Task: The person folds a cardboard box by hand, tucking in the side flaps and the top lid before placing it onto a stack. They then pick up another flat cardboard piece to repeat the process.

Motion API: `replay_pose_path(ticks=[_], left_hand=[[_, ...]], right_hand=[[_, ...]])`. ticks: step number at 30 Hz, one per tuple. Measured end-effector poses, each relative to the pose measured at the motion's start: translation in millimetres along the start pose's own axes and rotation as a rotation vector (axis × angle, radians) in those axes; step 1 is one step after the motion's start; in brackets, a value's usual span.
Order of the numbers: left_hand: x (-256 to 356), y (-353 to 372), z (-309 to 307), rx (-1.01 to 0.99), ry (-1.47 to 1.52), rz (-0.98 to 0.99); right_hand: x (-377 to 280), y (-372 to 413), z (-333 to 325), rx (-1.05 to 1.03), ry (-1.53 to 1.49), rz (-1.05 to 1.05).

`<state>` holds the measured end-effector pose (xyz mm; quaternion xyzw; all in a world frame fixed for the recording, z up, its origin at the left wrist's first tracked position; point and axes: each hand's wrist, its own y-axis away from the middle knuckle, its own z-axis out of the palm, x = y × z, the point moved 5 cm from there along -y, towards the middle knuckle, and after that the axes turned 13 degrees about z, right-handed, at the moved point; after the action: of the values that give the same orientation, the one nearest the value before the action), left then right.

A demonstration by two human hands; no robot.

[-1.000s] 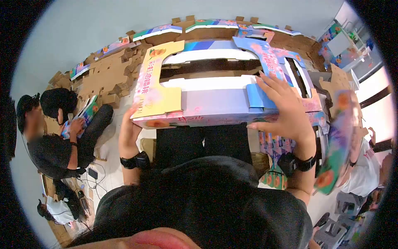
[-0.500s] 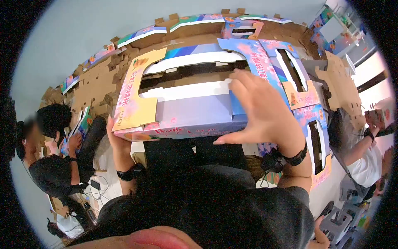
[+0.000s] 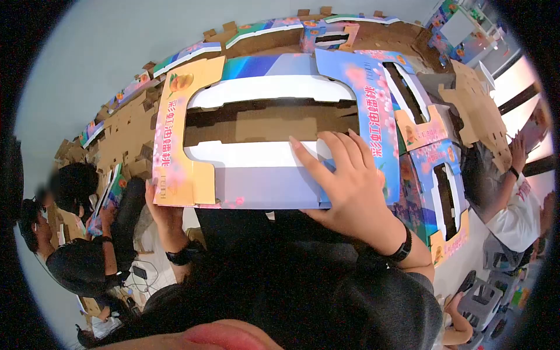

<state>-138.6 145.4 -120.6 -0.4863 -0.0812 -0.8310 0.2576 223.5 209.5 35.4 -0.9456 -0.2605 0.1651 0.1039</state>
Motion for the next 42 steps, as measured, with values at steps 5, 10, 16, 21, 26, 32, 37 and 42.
replay_pose_path(ticks=[5,10,16,21,26,32,37,42], left_hand=[[5.1,9.8,-15.1,-0.165,-0.120,0.041],[35.4,30.2,19.2,-0.359,-0.198,-0.068],[45.3,43.7,36.0,-0.585,-0.408,-0.184],[45.8,59.4,66.2,-0.364,-0.297,0.032],[46.5,57.9,66.6,-0.487,-0.435,0.166],[76.6,64.0,115.1,-0.724,-0.536,0.455],[85.5,76.4,140.3,-0.772,-0.819,0.797],[75.6,79.5,141.8,-0.537,-1.134,1.234]], right_hand=[[5.3,8.7,3.8,0.041,-0.034,0.012],[18.0,8.3,1.4,0.170,0.084,-0.051],[43.2,-18.8,23.3,0.489,0.253,-0.219],[18.4,-18.9,29.5,0.137,-0.089,-0.063],[26.1,0.1,21.3,0.075,-0.730,0.024],[44.3,12.0,7.4,-0.186,-1.853,-0.096],[53.9,30.7,-12.5,0.126,-1.969,0.302],[76.9,57.7,28.0,0.267,-1.901,0.394]])
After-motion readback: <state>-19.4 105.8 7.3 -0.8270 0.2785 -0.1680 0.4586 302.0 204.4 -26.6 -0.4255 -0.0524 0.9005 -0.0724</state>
